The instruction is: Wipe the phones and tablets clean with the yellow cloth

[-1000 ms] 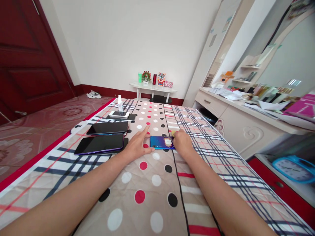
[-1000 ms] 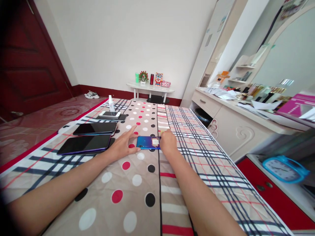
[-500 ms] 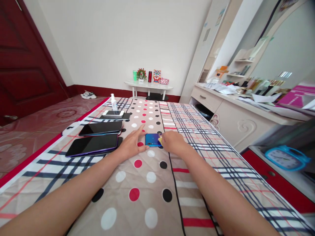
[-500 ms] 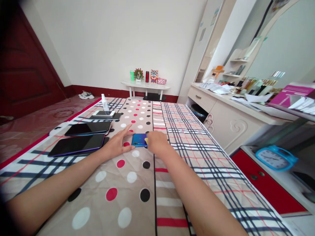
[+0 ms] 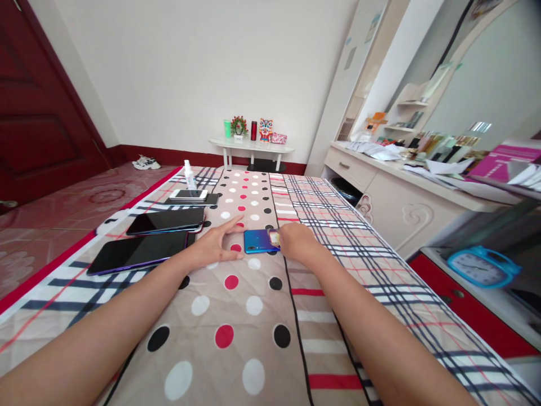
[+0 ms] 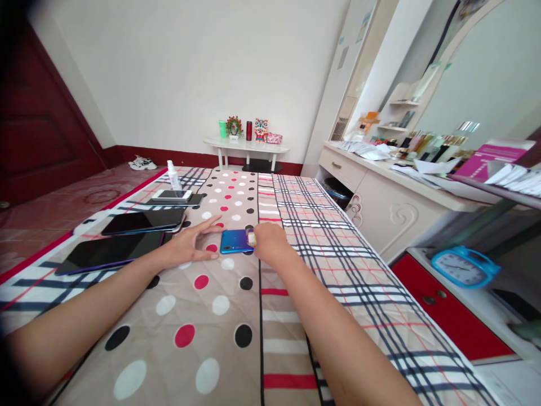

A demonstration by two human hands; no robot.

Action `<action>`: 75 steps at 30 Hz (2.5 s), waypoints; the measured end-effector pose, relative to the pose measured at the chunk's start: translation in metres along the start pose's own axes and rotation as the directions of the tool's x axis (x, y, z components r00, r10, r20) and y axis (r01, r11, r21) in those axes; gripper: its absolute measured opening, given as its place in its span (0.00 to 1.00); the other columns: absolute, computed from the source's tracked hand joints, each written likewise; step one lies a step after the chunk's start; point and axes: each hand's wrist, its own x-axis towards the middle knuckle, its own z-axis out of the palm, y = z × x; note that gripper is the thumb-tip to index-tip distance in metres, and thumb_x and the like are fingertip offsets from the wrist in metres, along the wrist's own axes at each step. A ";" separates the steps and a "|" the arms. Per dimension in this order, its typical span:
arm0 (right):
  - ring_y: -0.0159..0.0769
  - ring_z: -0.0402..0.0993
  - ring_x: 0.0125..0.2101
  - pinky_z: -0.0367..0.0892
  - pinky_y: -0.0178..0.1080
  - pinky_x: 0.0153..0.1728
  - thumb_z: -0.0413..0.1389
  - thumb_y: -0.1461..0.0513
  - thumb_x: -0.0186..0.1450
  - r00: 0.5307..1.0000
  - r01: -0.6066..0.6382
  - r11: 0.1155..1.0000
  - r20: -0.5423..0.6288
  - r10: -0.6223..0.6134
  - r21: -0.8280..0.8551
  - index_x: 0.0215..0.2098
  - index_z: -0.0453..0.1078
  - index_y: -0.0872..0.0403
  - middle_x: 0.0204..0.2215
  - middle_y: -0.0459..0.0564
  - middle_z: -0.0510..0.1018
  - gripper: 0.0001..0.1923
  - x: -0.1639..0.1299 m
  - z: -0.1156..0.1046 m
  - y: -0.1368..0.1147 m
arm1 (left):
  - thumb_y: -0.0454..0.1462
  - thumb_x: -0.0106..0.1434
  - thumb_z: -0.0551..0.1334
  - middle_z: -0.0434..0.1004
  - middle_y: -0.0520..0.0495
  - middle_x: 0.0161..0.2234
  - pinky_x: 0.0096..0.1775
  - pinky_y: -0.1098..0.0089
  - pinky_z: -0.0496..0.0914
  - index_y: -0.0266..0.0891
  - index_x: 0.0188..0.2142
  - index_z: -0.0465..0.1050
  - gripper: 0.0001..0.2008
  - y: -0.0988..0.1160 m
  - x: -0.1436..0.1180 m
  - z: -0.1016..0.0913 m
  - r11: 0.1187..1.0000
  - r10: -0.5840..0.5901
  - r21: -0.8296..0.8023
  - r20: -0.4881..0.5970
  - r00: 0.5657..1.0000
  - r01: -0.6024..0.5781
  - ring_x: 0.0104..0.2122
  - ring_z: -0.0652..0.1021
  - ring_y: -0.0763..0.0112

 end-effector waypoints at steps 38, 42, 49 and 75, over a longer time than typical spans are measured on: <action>0.40 0.69 0.34 0.61 0.39 0.34 0.46 0.71 0.61 0.992 -0.117 0.984 -0.066 0.109 -0.134 0.39 0.76 0.60 0.39 0.62 0.72 0.16 0.016 0.022 0.015 | 0.46 0.47 0.72 0.75 0.43 0.48 0.53 0.56 0.66 0.46 0.68 0.36 0.58 0.000 0.007 0.024 0.993 0.012 0.114 -0.222 0.975 0.014 0.50 0.74 0.57; 0.36 0.67 0.33 0.62 0.36 0.35 0.45 0.71 0.62 0.994 0.091 0.995 -0.050 -0.093 -0.045 0.39 0.76 0.58 0.37 0.56 0.72 0.17 0.014 0.032 -0.014 | 0.43 0.44 0.74 0.75 0.45 0.45 0.52 0.56 0.66 0.47 0.68 0.33 0.62 0.000 0.008 0.027 0.997 0.030 0.073 -0.263 0.964 -0.012 0.47 0.75 0.57; 0.35 0.67 0.37 0.62 0.35 0.37 0.46 0.71 0.63 0.955 0.290 0.953 -0.100 -0.281 0.089 0.48 0.72 0.55 0.41 0.53 0.69 0.20 0.011 0.030 -0.042 | 0.38 0.45 0.73 0.71 0.46 0.47 0.52 0.55 0.65 0.51 0.68 0.32 0.61 0.012 0.005 0.028 0.981 0.138 0.176 -0.331 0.934 -0.083 0.48 0.71 0.57; 0.39 0.72 0.39 0.62 0.36 0.40 0.50 0.68 0.60 0.987 -0.062 0.998 -0.148 0.064 0.023 0.41 0.78 0.56 0.40 0.57 0.76 0.17 0.019 0.007 0.012 | 0.40 0.46 0.71 0.70 0.46 0.47 0.50 0.60 0.64 0.46 0.65 0.45 0.52 0.025 0.001 0.023 0.922 0.205 0.376 -0.288 0.935 -0.086 0.48 0.69 0.55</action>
